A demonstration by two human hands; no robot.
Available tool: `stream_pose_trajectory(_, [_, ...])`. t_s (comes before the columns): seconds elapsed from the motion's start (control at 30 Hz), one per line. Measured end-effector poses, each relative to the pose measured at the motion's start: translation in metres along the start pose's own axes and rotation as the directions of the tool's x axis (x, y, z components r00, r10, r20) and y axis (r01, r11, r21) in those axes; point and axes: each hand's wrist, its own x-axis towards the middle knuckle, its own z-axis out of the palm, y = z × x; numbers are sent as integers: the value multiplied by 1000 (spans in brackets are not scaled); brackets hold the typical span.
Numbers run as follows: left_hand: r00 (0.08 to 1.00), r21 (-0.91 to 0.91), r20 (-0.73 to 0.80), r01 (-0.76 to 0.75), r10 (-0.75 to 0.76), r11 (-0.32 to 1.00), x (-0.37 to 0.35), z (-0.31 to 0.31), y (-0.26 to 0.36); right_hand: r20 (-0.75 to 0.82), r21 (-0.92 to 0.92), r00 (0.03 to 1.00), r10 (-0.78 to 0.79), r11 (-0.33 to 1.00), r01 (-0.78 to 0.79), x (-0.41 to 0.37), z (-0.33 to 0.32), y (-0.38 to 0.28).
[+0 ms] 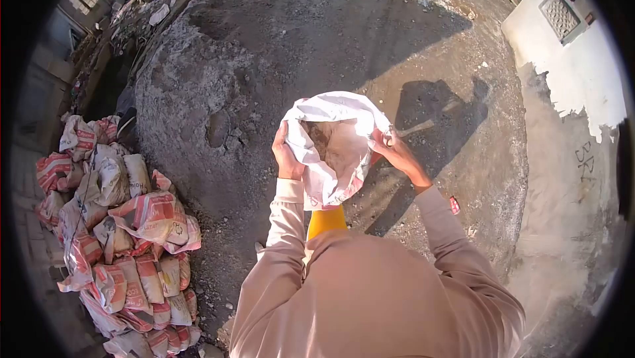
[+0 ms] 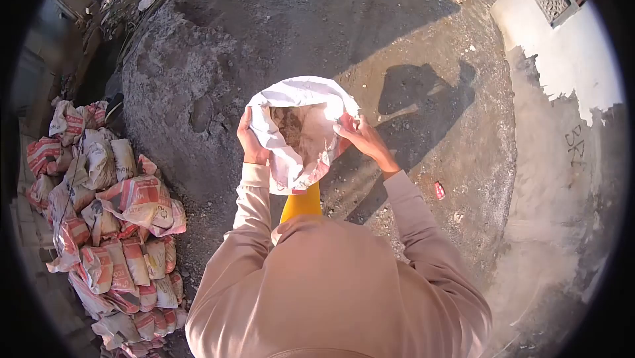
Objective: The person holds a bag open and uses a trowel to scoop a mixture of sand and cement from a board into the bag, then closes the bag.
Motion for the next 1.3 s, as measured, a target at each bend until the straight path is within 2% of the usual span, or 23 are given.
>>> stream_pose_trajectory(0.03, [1000,-70,7,-16,17,997,19,19,3,-60,-4,997,51,999,-51,3,4,-35])
stream_pose_trajectory(0.13, [997,-146,-25,-74,72,986,74,41,21,-271,213,953,135,974,-77,78,33,-10])
stream_pose_trajectory(0.17, [993,-125,-13,-120,119,985,89,57,30,-48,561,963,264,805,-193,104,28,-25])
stream_pose_trajectory(0.2, [990,-106,-25,-141,139,984,104,72,37,211,795,930,301,500,-343,124,25,-35])
stream_pose_trajectory(0.23, [987,-80,-39,-159,156,984,113,82,45,220,808,924,313,473,-352,140,24,-45])
stream_pose_trajectory(0.33, [968,70,-55,-239,243,968,169,64,54,350,923,842,411,1,-384,222,25,-63])
stream_pose_trajectory(0.43, [945,152,-84,-302,317,941,206,48,69,433,896,842,323,-50,-442,285,1,-85])
stream_pose_trajectory(0.47, [932,230,-100,-319,348,919,212,37,73,434,897,802,411,-117,-425,300,-9,-101])
stream_pose_trajectory(0.5, [917,302,-114,-336,383,892,218,34,75,399,898,806,437,-9,-440,315,-21,-106])
stream_pose_trajectory(0.57, [941,289,-146,-256,306,923,231,29,62,527,846,850,19,-101,-523,363,-41,-85])
stream_pose_trajectory(0.63, [974,309,-116,-153,196,939,244,17,51,510,860,856,90,-51,-507,407,-64,-91])
stream_pose_trajectory(0.7, [973,667,-177,8,147,745,254,56,47,470,878,871,145,21,-477,448,-104,-116])
stream_pose_trajectory(0.73, [965,658,-250,109,80,746,265,52,38,523,852,852,-6,33,-522,469,-120,-113])
stream_pose_trajectory(0.77, [928,768,-372,318,-17,556,278,79,34,565,824,811,-149,53,-564,487,-134,-106])
stream_pose_trajectory(0.83, [902,905,-425,425,-76,-17,319,133,29,619,785,776,-121,99,-611,528,-159,-91])
stream_pose_trajectory(0.9, [927,816,-86,276,364,-509,356,202,-6,604,788,790,-105,233,-570,559,-184,-77])
stream_pose_trajectory(0.97, [869,901,272,-80,414,-426,413,241,-34,629,773,767,-126,204,-600,573,-220,-105])
stream_pose_trajectory(1.03, [860,861,366,-169,355,-480,474,278,-79,538,804,842,25,283,-523,600,-246,-109])
stream_pose_trajectory(1.07, [833,801,470,-263,293,-538,498,289,-96,553,822,820,-149,258,-508,633,-254,-70])
stream_pose_trajectory(1.1, [833,806,472,-275,290,-524,520,288,-110,545,825,827,-137,267,-499,648,-263,-64])
stream_pose_trajectory(1.2, [948,947,149,-56,281,-315,626,275,-157,531,801,847,17,318,-508,715,-315,-75])
stream_pose_trajectory(1.27, [964,992,128,-124,235,-30,694,271,-180,441,808,898,-3,437,-395,768,-341,-79])
stream_pose_trajectory(1.3, [972,956,138,-181,191,231,728,279,-191,449,714,893,-39,617,-332,808,-362,-51])
